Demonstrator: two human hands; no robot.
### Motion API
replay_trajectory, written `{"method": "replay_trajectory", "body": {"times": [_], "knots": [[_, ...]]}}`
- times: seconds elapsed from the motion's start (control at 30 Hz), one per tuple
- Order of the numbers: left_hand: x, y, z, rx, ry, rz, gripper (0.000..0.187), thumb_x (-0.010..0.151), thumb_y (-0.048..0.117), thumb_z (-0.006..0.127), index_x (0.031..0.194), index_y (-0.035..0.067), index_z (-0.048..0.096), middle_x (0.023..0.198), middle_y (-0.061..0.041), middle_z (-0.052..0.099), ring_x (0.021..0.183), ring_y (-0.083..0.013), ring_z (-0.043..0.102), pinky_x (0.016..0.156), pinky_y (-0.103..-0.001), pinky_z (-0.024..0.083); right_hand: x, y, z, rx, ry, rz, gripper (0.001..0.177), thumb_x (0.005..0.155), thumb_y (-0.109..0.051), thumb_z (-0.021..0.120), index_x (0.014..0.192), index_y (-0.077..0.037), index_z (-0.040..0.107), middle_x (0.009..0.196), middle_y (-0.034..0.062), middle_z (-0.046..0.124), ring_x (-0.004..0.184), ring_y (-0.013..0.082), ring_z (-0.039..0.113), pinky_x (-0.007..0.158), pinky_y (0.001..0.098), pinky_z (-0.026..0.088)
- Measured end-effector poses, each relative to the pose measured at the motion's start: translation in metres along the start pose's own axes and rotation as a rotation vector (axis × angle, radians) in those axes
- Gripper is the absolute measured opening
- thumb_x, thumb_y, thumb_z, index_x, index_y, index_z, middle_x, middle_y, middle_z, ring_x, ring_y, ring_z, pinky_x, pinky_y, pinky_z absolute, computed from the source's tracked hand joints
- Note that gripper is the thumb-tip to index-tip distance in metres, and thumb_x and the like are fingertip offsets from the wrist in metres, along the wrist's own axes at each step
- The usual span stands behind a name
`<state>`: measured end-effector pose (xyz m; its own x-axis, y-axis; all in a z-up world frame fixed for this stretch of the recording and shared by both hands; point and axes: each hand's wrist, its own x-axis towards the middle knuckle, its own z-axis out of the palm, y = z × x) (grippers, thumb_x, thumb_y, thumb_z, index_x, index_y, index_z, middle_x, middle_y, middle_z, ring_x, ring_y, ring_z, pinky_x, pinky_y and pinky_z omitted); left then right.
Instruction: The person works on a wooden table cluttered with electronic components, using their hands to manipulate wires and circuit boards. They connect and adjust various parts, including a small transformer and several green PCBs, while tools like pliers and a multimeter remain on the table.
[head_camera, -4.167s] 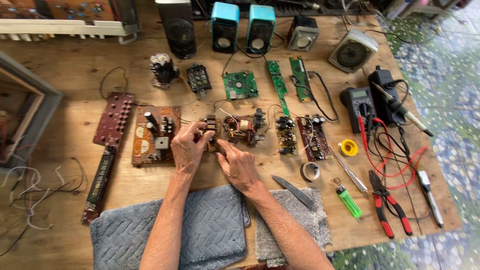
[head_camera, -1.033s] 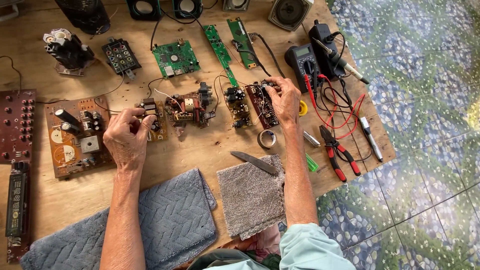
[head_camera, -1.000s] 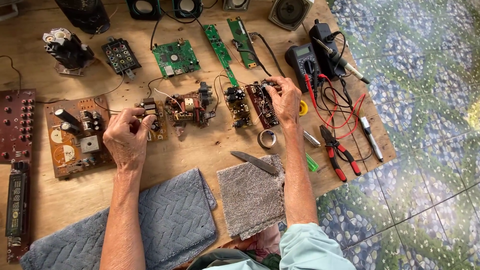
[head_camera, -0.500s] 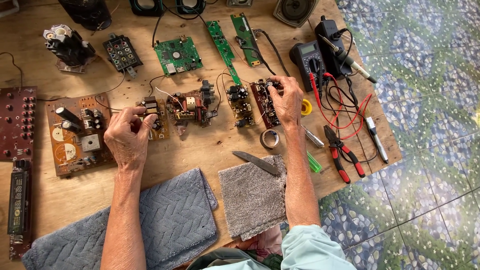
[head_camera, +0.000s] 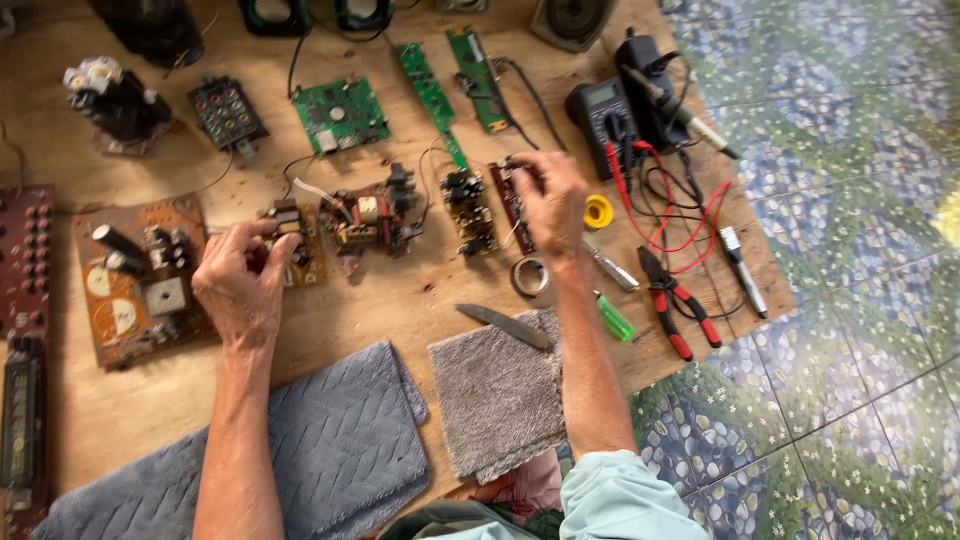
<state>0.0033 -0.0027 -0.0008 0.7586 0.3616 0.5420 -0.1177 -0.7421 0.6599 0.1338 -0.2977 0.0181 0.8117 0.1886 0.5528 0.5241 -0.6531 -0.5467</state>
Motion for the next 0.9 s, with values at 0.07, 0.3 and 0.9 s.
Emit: {"method": "replay_trajectory", "body": {"times": [0.07,0.3,0.9], "knots": [[-0.001,-0.003,-0.001,0.010,-0.010,0.029,0.019,0.081,0.018,0.073,0.090,0.005,0.063,0.058,-0.008,0.050,0.064,-0.0241,0.052,0.063,-0.032,0.044,0.001,-0.015,0.005,0.015,-0.006,-0.039,0.013,0.076,-0.013,0.062,0.088,-0.015,0.061,0.080,0.0052,0.057,0.079,0.0214,0.054,0.071,0.0309,0.045],[-0.003,-0.004,0.004,0.111,0.022,0.076,0.020,0.082,0.018,0.073,0.086,0.001,0.063,0.068,-0.006,0.055,0.065,-0.0181,0.053,0.061,-0.030,0.043,-0.011,-0.007,0.034,-0.073,-0.268,-0.090,0.041,0.082,-0.041,0.044,0.111,-0.013,0.047,0.105,0.0095,0.051,0.067,0.0144,0.054,0.064,0.0336,0.050],[0.000,-0.006,0.005,-0.010,0.036,0.001,0.018,0.077,0.018,0.073,0.086,0.007,0.063,0.055,-0.006,0.050,0.060,-0.0226,0.052,0.061,-0.030,0.044,-0.001,-0.016,0.011,0.169,-0.181,-0.079,0.017,0.076,-0.016,0.062,0.092,-0.014,0.063,0.082,0.0062,0.059,0.083,0.0224,0.056,0.075,0.0326,0.045]]}}
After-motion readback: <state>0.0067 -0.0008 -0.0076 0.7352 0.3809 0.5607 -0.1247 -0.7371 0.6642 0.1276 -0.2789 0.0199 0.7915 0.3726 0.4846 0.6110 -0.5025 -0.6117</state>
